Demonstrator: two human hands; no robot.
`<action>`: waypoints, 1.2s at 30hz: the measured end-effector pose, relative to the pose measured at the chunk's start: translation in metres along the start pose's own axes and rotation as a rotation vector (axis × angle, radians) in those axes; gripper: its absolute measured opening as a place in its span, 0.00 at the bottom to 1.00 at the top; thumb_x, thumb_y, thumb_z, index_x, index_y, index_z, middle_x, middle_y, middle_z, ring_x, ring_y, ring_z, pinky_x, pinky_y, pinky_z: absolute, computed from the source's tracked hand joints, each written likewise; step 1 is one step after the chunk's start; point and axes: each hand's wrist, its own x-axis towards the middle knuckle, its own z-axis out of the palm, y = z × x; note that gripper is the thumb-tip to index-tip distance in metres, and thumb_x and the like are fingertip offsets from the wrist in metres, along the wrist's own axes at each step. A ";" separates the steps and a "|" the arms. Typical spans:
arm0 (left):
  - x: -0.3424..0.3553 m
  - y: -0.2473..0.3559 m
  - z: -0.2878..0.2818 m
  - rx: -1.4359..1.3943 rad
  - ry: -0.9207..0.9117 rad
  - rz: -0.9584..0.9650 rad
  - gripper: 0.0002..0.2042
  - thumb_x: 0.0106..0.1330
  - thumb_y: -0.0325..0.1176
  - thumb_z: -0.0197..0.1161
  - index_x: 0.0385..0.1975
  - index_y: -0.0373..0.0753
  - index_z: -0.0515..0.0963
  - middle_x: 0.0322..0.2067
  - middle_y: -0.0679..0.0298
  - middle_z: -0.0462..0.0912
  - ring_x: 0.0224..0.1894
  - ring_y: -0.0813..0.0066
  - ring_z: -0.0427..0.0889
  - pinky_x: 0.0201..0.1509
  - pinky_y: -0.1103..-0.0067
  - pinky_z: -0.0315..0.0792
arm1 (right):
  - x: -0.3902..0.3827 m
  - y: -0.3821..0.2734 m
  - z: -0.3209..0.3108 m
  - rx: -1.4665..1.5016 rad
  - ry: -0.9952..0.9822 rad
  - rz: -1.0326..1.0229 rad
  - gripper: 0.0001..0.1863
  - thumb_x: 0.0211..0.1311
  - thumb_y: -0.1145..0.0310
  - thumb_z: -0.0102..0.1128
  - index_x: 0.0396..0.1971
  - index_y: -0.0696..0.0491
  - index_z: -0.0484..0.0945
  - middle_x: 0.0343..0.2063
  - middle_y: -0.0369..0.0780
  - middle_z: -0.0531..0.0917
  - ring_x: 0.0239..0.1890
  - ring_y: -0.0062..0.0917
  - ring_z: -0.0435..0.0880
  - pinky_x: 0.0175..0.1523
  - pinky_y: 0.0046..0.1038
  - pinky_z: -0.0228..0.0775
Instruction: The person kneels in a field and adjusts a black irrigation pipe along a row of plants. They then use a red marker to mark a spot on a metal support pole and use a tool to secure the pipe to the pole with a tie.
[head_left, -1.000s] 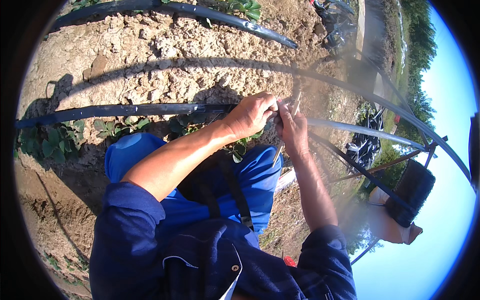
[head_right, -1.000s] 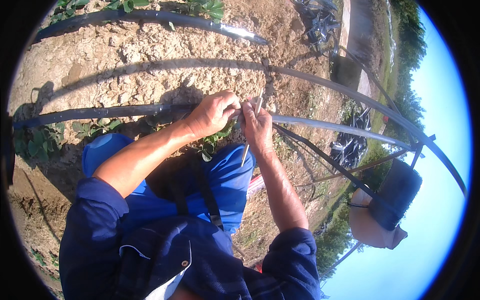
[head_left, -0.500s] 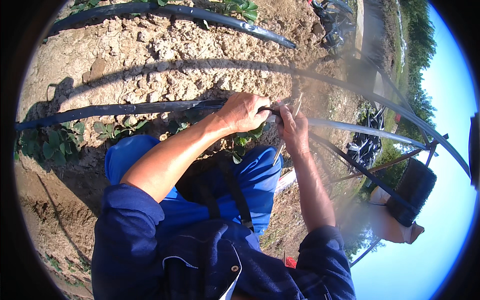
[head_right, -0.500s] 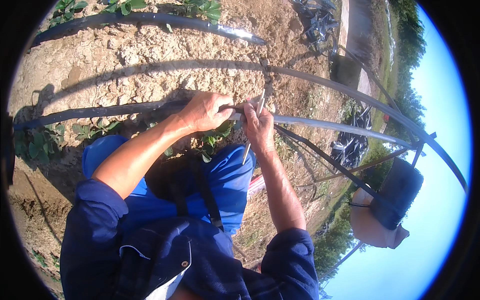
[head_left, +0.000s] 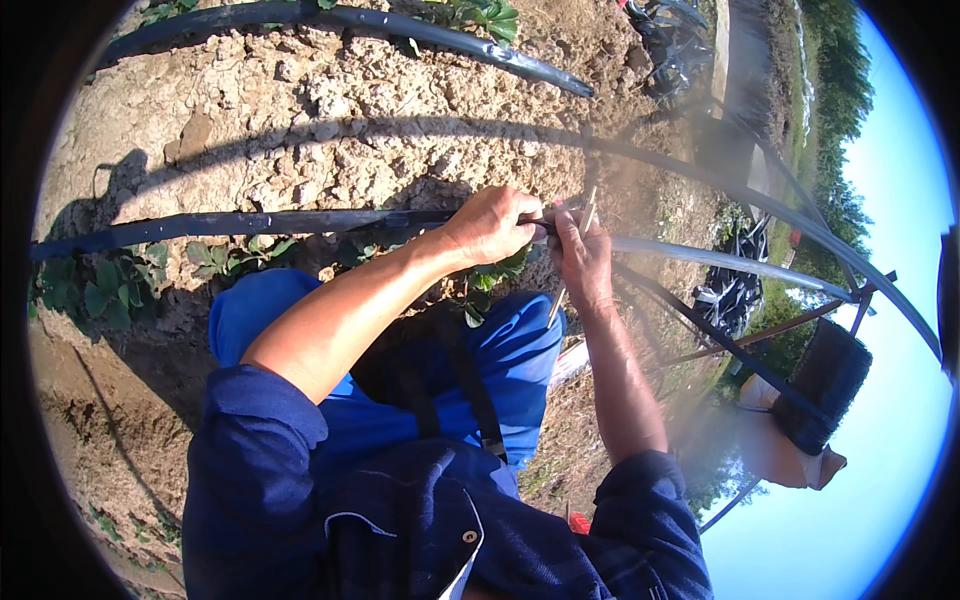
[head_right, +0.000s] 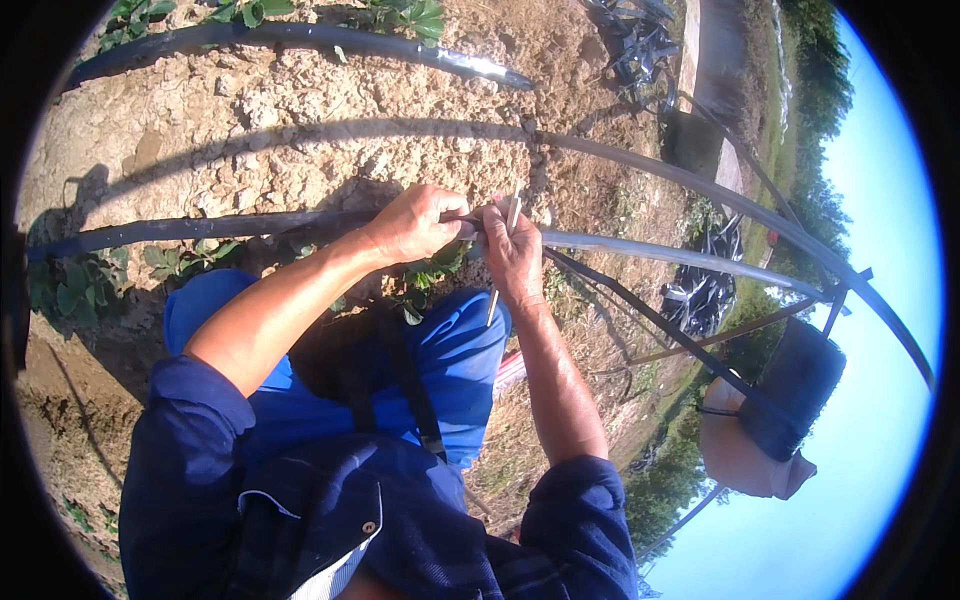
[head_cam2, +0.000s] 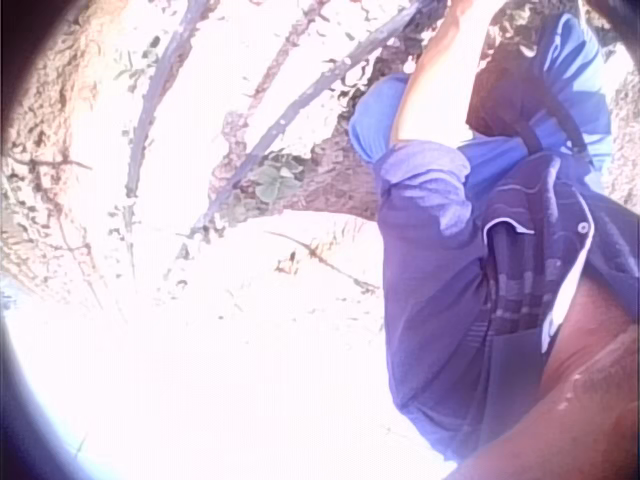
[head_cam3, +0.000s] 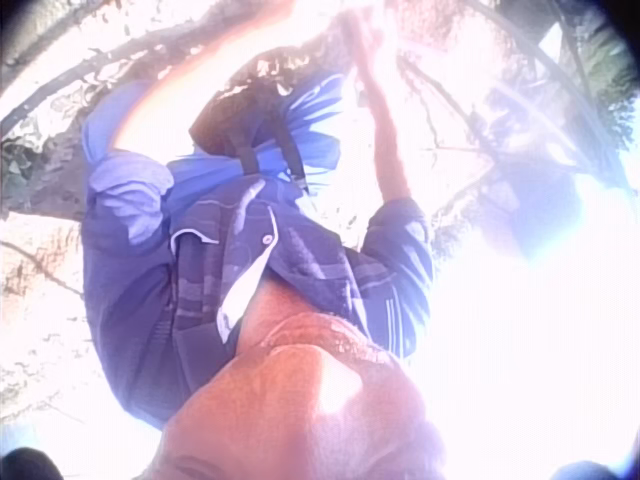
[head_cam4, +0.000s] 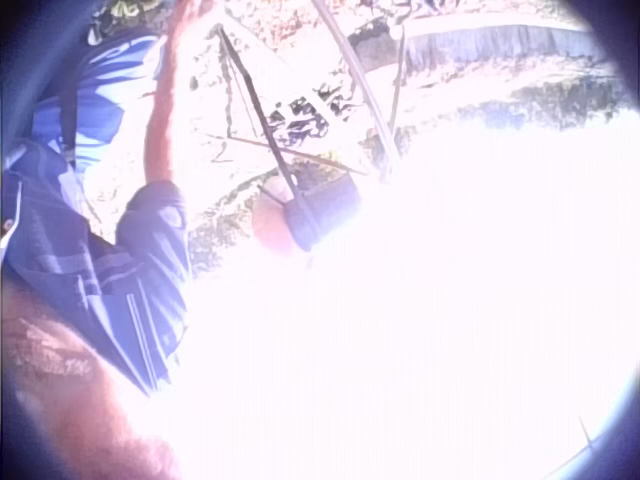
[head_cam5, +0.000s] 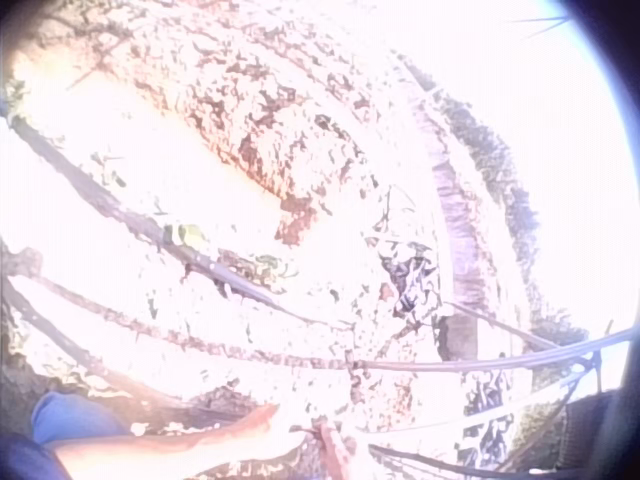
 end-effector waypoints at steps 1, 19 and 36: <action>0.000 0.000 0.001 -0.007 -0.004 -0.011 0.06 0.63 0.30 0.64 0.30 0.33 0.79 0.19 0.52 0.78 0.20 0.64 0.79 0.26 0.69 0.70 | 0.000 0.002 0.000 -0.005 0.008 -0.023 0.14 0.74 0.62 0.52 0.38 0.57 0.81 0.22 0.30 0.77 0.22 0.10 0.68 0.25 0.15 0.60; 0.000 -0.007 0.008 0.032 0.080 0.111 0.06 0.63 0.29 0.63 0.28 0.34 0.78 0.19 0.51 0.78 0.23 0.53 0.80 0.29 0.66 0.71 | 0.005 0.001 0.008 0.060 0.040 0.024 0.13 0.75 0.62 0.51 0.37 0.56 0.78 0.23 0.29 0.76 0.22 0.10 0.69 0.26 0.15 0.61; -0.009 0.004 0.020 0.106 0.223 0.162 0.04 0.61 0.25 0.64 0.28 0.34 0.75 0.22 0.49 0.78 0.27 0.47 0.80 0.29 0.62 0.72 | 0.003 0.002 0.009 0.036 0.028 0.070 0.12 0.76 0.64 0.49 0.35 0.55 0.76 0.24 0.30 0.75 0.25 0.11 0.68 0.31 0.19 0.62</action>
